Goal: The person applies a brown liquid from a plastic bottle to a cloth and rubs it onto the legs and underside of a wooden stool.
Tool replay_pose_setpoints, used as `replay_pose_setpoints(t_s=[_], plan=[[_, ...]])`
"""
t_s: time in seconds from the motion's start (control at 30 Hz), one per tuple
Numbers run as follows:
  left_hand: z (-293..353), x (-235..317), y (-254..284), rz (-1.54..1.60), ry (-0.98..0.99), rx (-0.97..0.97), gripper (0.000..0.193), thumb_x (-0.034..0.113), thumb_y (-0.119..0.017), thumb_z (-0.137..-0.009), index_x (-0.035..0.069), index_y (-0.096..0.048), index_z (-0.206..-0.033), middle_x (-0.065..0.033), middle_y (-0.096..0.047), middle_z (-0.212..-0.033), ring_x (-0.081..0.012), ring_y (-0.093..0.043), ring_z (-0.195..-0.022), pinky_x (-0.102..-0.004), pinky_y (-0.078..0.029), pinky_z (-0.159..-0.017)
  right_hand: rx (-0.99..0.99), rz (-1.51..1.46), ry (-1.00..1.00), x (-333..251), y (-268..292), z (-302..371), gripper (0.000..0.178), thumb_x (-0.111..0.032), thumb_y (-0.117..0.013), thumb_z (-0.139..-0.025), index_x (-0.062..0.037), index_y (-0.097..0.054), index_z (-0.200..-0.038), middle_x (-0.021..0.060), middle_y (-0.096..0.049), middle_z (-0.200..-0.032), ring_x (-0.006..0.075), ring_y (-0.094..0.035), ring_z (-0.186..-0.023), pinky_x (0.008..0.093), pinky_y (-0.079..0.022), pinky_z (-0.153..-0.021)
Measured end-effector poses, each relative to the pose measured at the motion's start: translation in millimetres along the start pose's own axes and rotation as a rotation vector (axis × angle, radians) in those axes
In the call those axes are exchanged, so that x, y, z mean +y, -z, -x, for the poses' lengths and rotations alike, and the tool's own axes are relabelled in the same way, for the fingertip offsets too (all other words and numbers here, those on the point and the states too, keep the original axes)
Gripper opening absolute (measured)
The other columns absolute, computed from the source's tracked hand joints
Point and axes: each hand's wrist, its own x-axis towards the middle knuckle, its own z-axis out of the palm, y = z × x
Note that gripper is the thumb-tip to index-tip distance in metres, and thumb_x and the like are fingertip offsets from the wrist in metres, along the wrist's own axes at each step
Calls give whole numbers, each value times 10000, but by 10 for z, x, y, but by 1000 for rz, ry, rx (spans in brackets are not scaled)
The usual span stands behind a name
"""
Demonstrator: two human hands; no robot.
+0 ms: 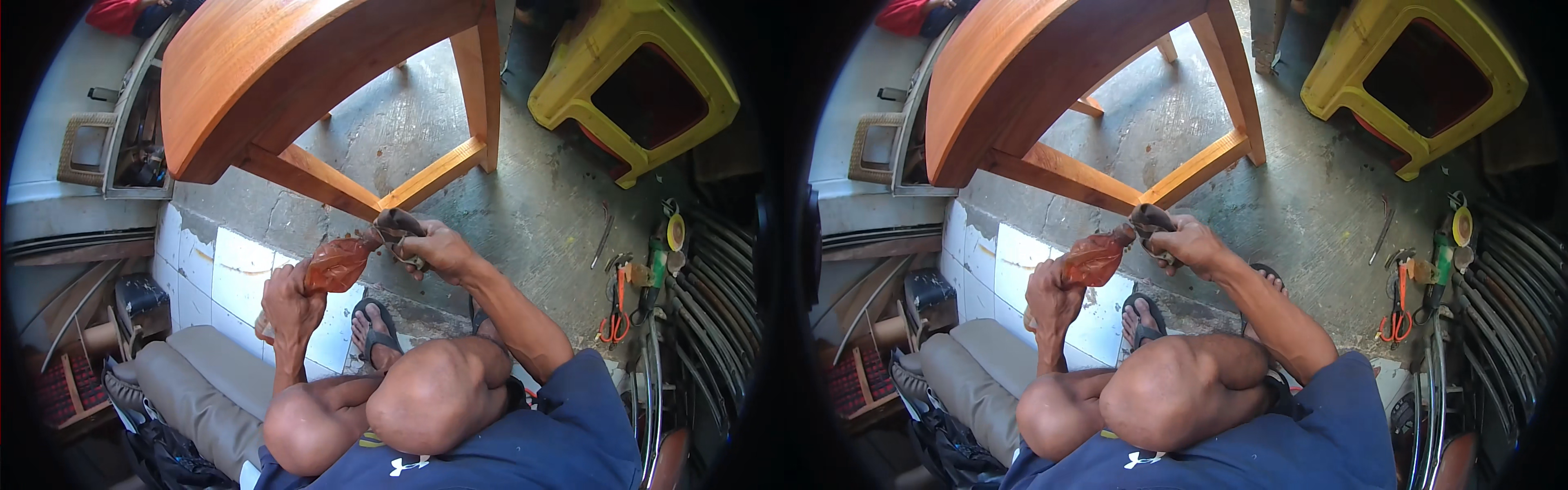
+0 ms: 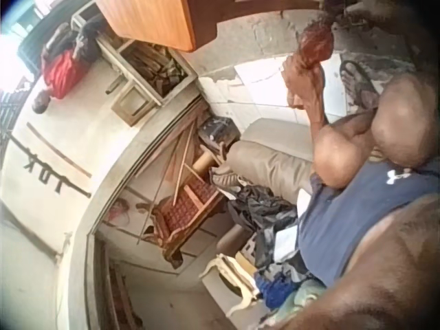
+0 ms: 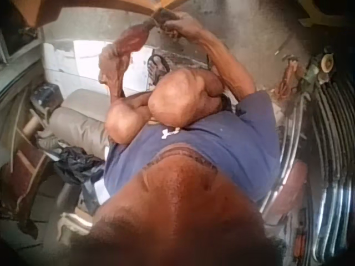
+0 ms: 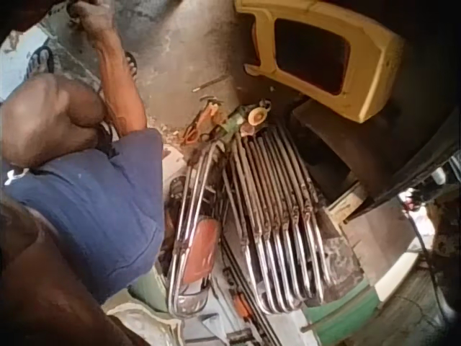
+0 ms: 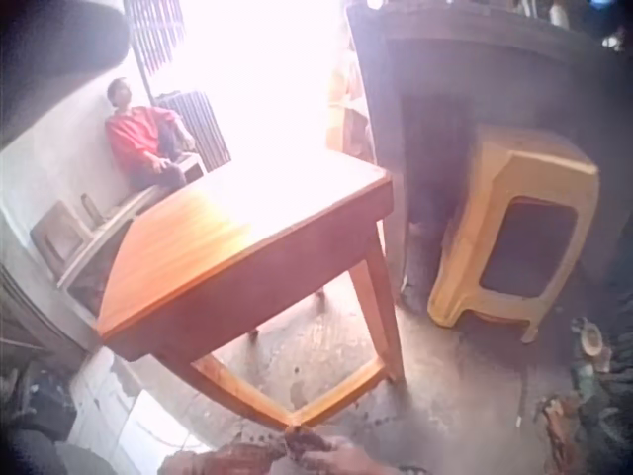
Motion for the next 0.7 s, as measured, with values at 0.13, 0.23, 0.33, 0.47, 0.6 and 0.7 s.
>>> replay_pose_setpoints(t_s=[0.13,0.23,0.33,0.47,0.6,0.7], plan=[[-18,159,115,-86,-16,83,268,174,-733,-746,90,-734,-1000,-100,-650,-784,-312,-631,-776,-431,-472,-726,-15,-65,-51,145,-58,61,204,-142,-668,-818,-17,-667,-979,23,-613,-770,114,-582,-617,265,-482,-491],[-9,191,140,-113,2,69,253,177,-721,-759,93,-734,-997,-108,-661,-802,-322,-639,-787,-439,-482,-732,9,-85,-55,196,-80,85,215,-136,-668,-817,-11,-669,-992,26,-614,-772,116,-584,-621,265,-484,-493],[22,195,150,-125,13,48,239,181,-709,-771,96,-734,-993,-116,-673,-820,-333,-647,-797,-446,-493,-738,17,-66,-59,237,-65,68,218,-131,-667,-818,-11,-670,-1000,27,-612,-770,118,-584,-622,264,-483,-492],[36,195,193,-142,16,27,221,186,-693,-788,101,-733,-988,-126,-688,-845,-347,-657,-812,-456,-506,-746,0,-28,-60,206,-124,52,197,-106,-645,-849,-23,-648,-1027,18,-585,-787,120,-562,-632,265,-465,-501],[12,210,199,-145,14,0,206,191,-677,-804,105,-733,-983,-137,-703,-869,-361,-668,-826,-466,-519,-755,-18,-54,-60,239,-104,26,210,-108,-650,-844,-26,-644,-1037,20,-582,-791,120,-560,-630,267,-463,-505],[46,198,212,-147,23,-23,196,194,-665,-816,109,-733,-979,-145,-715,-887,-371,-675,-837,-473,-530,-761,-17,-54,-61,282,-111,0,206,-111,-651,-842,-32,-645,-1032,19,-582,-789,121,-557,-626,271,-462,-511]])
